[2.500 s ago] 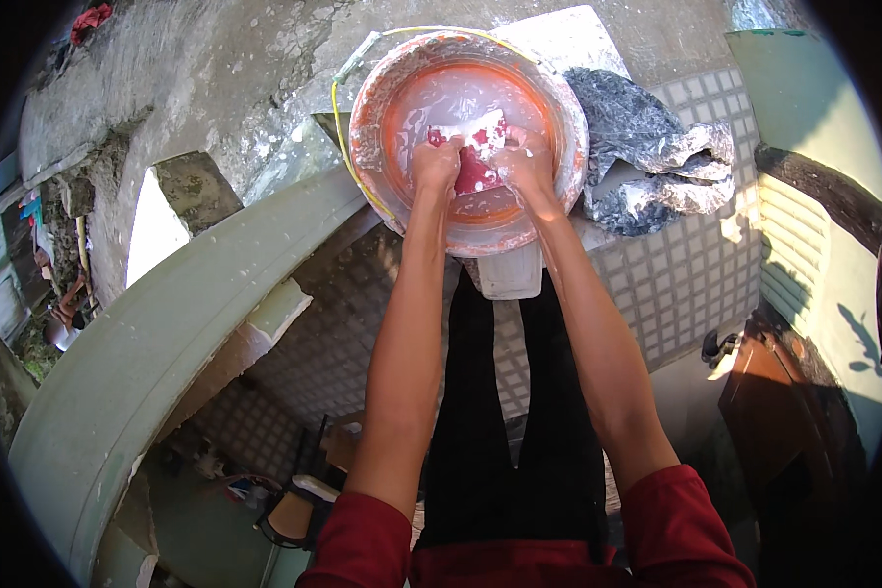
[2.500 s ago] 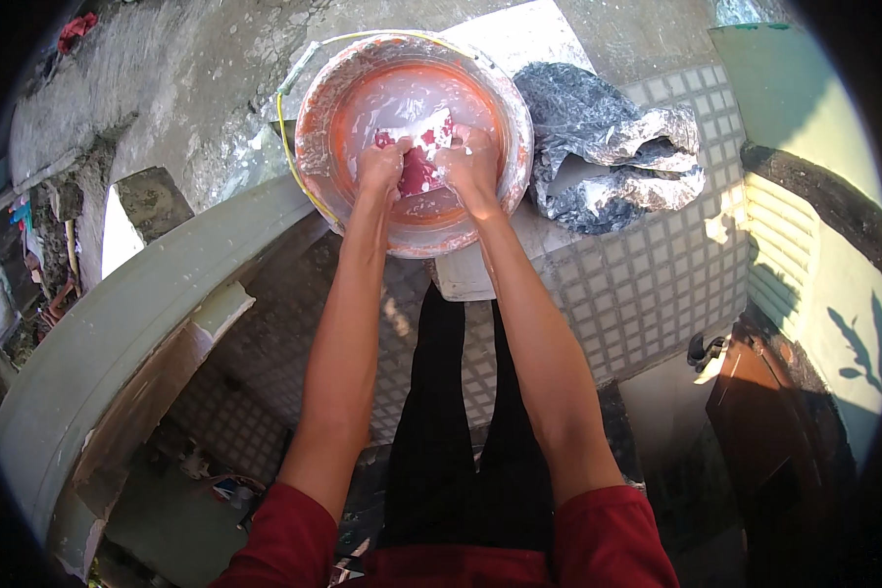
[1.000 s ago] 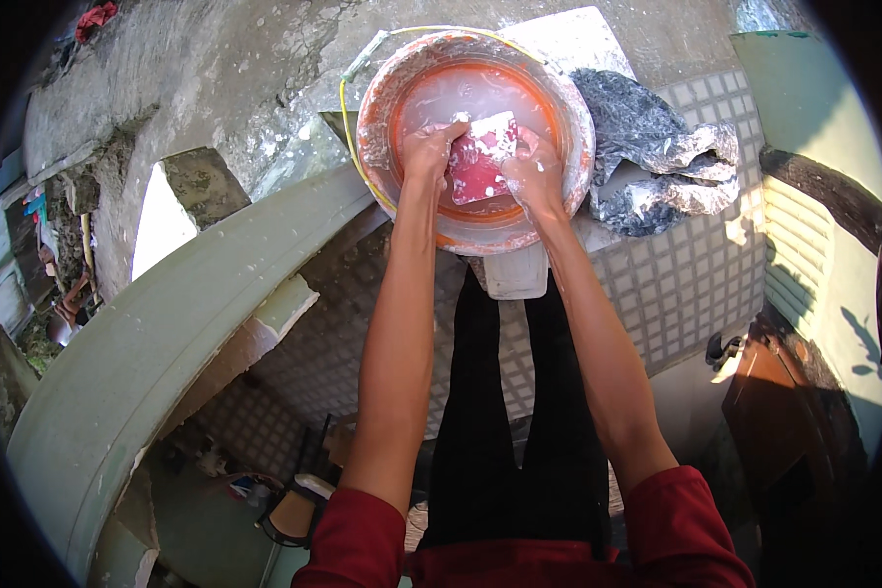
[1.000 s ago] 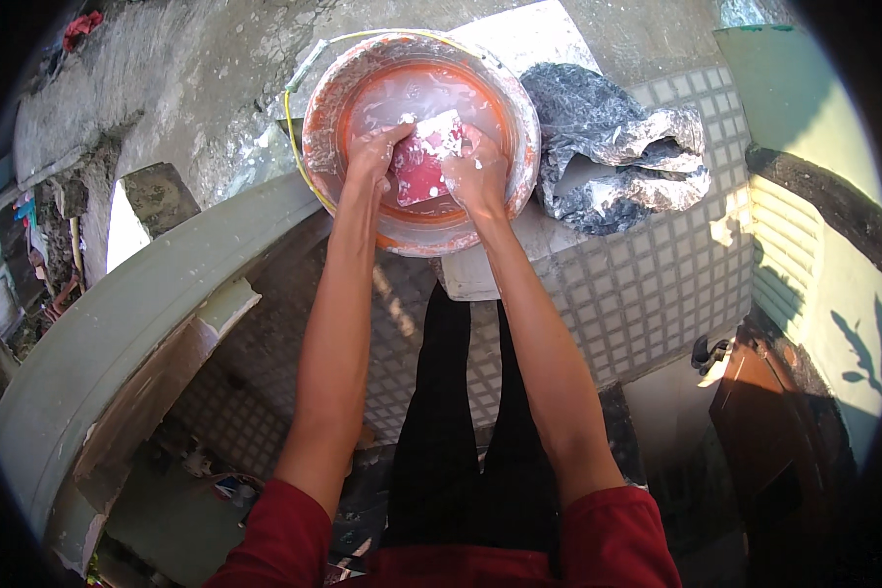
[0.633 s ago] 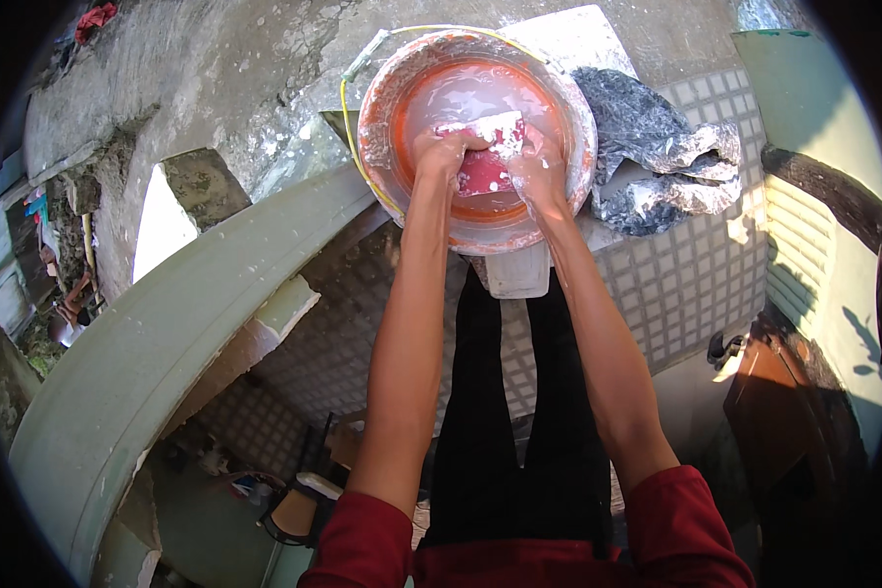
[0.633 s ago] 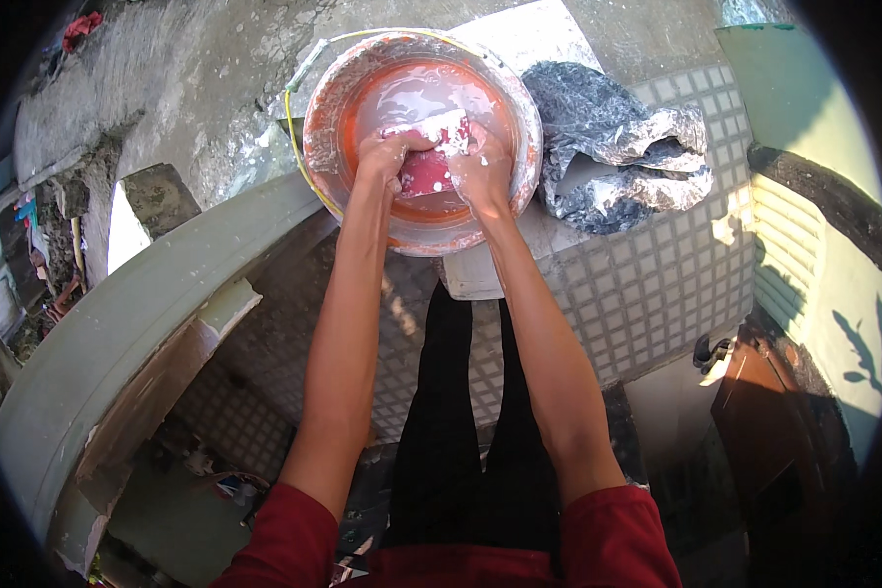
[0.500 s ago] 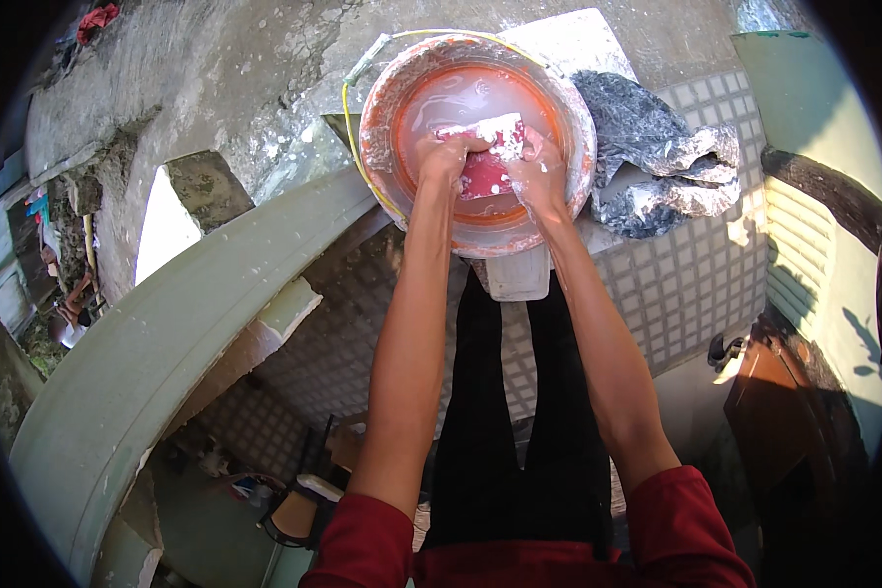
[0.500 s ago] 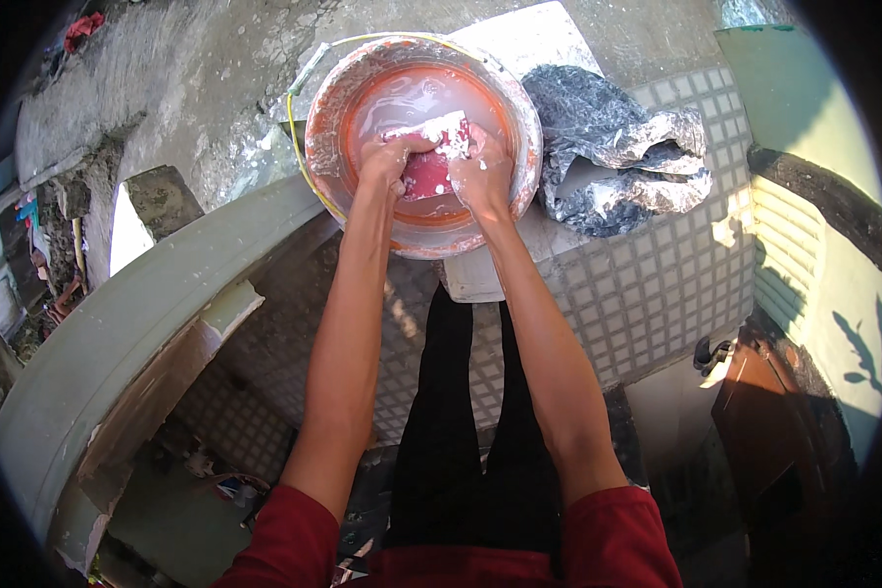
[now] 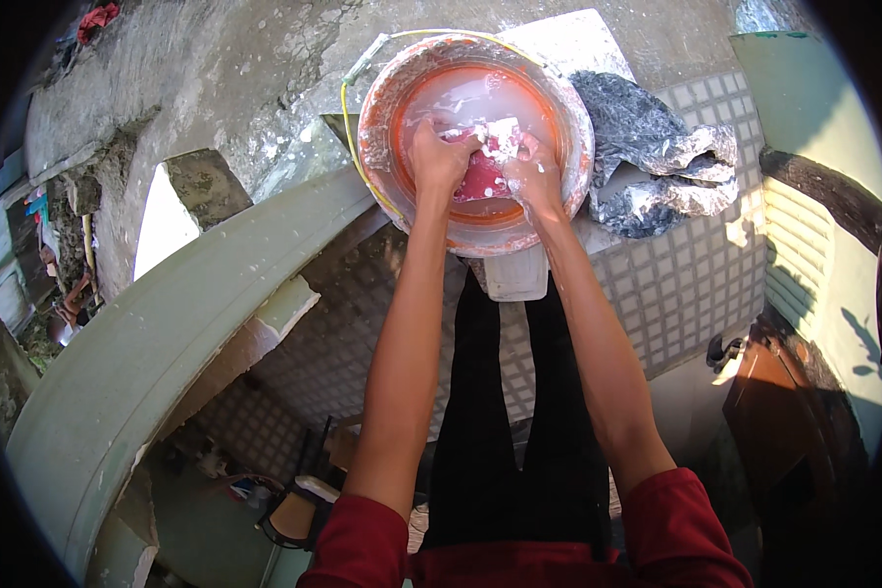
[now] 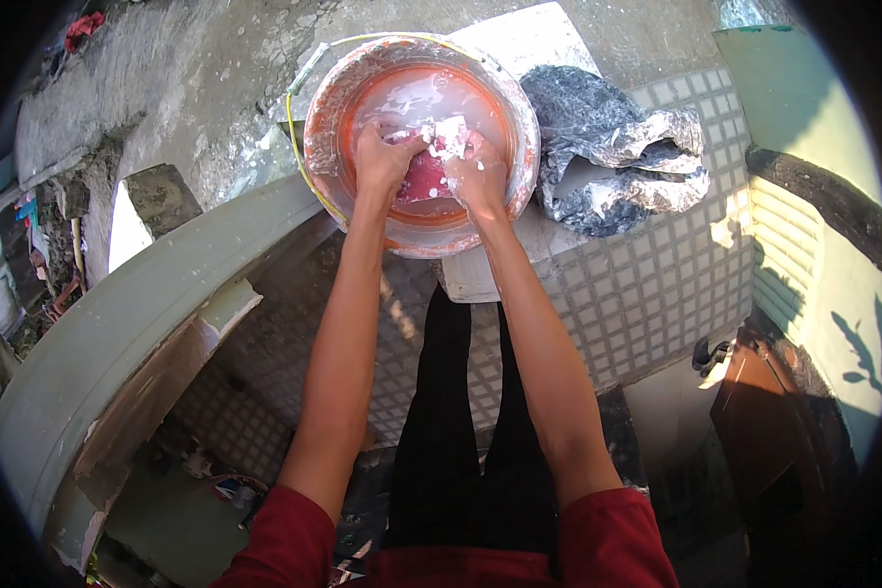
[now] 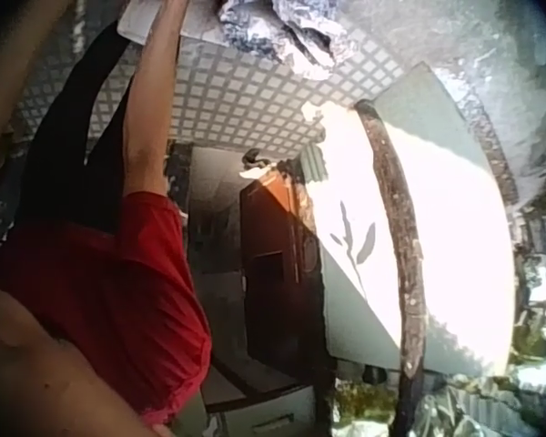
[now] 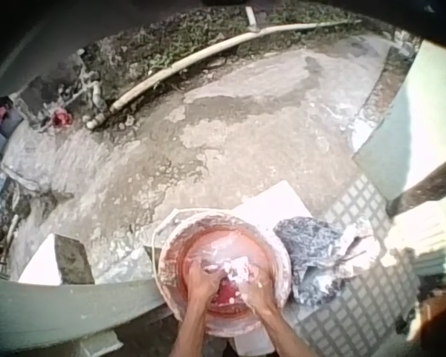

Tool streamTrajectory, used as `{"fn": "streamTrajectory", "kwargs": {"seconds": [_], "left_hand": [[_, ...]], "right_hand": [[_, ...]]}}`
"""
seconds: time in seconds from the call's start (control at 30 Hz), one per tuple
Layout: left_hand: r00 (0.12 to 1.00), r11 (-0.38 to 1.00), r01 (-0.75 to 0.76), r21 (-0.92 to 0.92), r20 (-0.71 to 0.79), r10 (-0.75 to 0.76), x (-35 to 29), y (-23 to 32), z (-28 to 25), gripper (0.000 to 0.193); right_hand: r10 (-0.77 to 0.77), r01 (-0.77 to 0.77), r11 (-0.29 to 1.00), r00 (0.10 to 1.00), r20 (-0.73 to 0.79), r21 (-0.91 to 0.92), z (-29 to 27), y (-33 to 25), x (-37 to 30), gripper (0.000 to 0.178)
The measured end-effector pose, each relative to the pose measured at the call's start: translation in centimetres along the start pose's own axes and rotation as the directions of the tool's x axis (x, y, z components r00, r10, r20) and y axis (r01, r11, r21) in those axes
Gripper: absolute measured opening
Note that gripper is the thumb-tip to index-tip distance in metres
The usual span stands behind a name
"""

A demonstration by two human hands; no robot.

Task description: Preparing and applying filler or plaster to a wall using a container and a scraper.

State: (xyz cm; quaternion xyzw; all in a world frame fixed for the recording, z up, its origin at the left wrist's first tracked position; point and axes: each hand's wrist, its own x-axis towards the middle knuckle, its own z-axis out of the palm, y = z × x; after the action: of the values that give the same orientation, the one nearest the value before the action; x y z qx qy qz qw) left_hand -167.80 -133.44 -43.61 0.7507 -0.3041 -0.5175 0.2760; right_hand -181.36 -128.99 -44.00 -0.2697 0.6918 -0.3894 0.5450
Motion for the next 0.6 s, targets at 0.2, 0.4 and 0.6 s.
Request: {"fn": "streamTrajectory", "kwargs": {"seconds": [0.2,0.4,0.6], "left_hand": [[0.965,0.879,-0.159,0.45,0.258,0.042,0.2,2.3,-1.9,0.039],[0.975,0.915,-0.008,0.403,0.205,-0.081,1.0,2.1,-2.0,0.031],[0.986,0.858,-0.144,0.494,0.149,0.08,-0.5,2.0,-1.9,0.031]], "right_hand": [[0.082,-0.142,0.949,0.974,0.213,0.28,0.1,-0.4,-0.6,0.047],[0.04,-0.041,0.999,0.984,0.173,0.0,0.3,-1.1,-0.6,0.044],[0.054,-0.071,0.995,0.977,0.207,0.076,0.3,-1.7,-0.9,0.044]]}}
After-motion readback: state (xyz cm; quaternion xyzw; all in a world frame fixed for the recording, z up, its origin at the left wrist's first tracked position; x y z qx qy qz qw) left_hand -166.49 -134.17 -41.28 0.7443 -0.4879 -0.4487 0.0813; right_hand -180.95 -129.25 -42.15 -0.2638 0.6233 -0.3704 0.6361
